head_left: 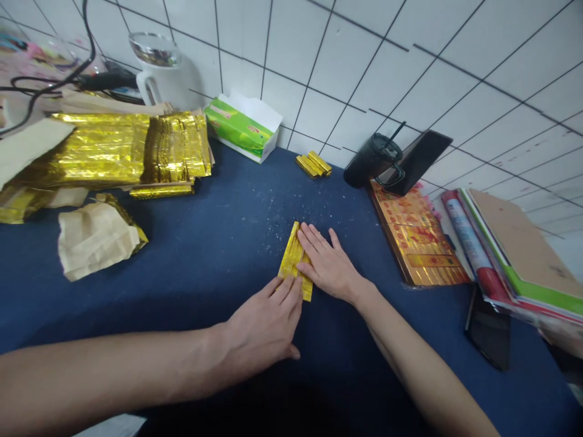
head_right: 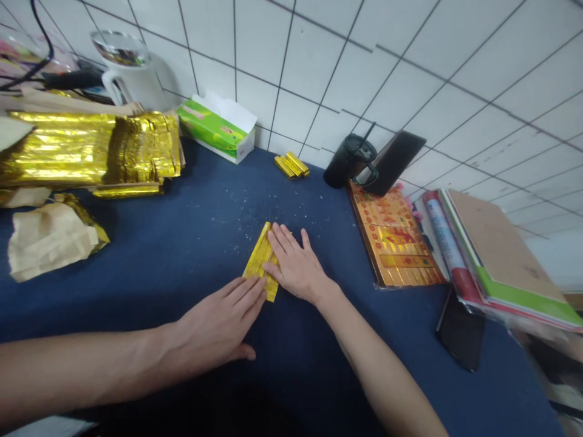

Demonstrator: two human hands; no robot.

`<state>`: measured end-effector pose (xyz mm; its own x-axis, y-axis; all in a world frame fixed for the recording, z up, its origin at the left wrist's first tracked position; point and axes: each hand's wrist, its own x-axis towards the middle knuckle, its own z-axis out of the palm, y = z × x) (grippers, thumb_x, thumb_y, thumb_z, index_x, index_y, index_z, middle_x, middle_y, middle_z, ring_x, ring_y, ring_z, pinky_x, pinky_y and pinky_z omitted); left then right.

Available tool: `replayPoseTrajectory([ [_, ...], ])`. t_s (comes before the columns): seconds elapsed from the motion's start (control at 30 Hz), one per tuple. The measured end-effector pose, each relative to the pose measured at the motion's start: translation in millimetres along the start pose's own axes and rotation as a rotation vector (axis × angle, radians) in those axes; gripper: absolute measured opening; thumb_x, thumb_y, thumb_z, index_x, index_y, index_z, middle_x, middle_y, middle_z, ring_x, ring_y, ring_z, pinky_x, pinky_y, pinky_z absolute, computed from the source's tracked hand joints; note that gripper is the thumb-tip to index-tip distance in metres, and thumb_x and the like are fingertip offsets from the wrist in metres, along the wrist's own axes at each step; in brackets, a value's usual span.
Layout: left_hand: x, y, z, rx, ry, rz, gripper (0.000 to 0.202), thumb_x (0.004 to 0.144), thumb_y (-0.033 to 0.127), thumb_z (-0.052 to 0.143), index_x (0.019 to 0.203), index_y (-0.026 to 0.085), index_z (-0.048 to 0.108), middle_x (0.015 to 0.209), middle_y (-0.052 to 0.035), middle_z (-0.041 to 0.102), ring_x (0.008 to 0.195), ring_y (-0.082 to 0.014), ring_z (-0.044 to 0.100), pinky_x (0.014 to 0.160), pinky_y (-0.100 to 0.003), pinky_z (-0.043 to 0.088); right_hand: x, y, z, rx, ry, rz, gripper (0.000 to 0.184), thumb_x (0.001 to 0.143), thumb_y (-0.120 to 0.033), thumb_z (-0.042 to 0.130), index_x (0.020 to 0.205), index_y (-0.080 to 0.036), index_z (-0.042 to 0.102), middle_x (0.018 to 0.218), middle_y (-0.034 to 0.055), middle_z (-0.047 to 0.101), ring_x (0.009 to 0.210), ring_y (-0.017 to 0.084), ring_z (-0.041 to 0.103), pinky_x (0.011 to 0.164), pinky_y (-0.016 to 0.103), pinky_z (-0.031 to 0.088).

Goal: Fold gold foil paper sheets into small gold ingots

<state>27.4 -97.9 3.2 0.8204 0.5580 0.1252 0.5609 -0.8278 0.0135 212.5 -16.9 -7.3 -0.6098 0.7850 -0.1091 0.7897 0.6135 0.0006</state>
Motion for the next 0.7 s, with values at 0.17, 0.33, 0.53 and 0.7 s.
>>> replayPoseTrajectory([
  [0.17, 1.3, -1.1, 6.3, -0.041, 0.018, 0.034, 0.089, 0.07, 0.068, 0.05, 0.123, -0.003, 0.047, 0.131, -0.0256, 0.043, 0.124, -0.0348, 0.037, 0.103, -0.041, 0.03, -0.3, 0.4, 4.1, 0.007, 0.017, 0.005, 0.062, 0.091, -0.049, 0.02, 0.143, -0.017, 0.007, 0.149, 0.0092, 0.013, 0.136, 0.023, 0.012, 0.107, 0.054, 0.01],
  [0.33, 1.7, -3.1, 8.1, -0.073, -0.007, 0.05, 0.092, 0.069, 0.069, 0.049, 0.123, -0.005, 0.046, 0.132, -0.028, 0.041, 0.125, -0.0364, 0.036, 0.103, -0.041, 0.029, -3.4, 1.0, -5.5, 0.063, 0.003, 0.032, 0.064, 0.091, -0.051, 0.021, 0.143, -0.015, 0.011, 0.149, 0.0099, 0.013, 0.136, 0.022, 0.011, 0.107, 0.053, 0.011],
  [0.53, 1.8, -3.6, 4.8, -0.108, -0.034, 0.045, 0.095, 0.066, 0.069, 0.053, 0.125, -0.005, 0.044, 0.132, -0.0287, 0.04, 0.129, -0.0377, 0.028, 0.106, -0.043, 0.022, -12.2, -30.3, -33.1, 0.193, 0.005, -0.156, 0.066, 0.09, -0.051, 0.026, 0.141, -0.009, 0.015, 0.149, 0.0114, 0.012, 0.137, 0.019, 0.003, 0.11, 0.047, 0.006],
  [0.7, 4.4, -4.4, -0.6, -0.151, -0.057, 0.013, 0.095, 0.063, 0.069, 0.056, 0.123, -0.003, 0.046, 0.132, -0.029, 0.039, 0.131, -0.0393, 0.021, 0.105, -0.048, 0.021, -11.3, -43.0, -29.6, 0.343, -0.13, -0.307, 0.075, 0.088, -0.058, 0.027, 0.141, -0.007, 0.013, 0.149, 0.0133, 0.009, 0.137, 0.02, 0.003, 0.111, 0.044, 0.007],
])
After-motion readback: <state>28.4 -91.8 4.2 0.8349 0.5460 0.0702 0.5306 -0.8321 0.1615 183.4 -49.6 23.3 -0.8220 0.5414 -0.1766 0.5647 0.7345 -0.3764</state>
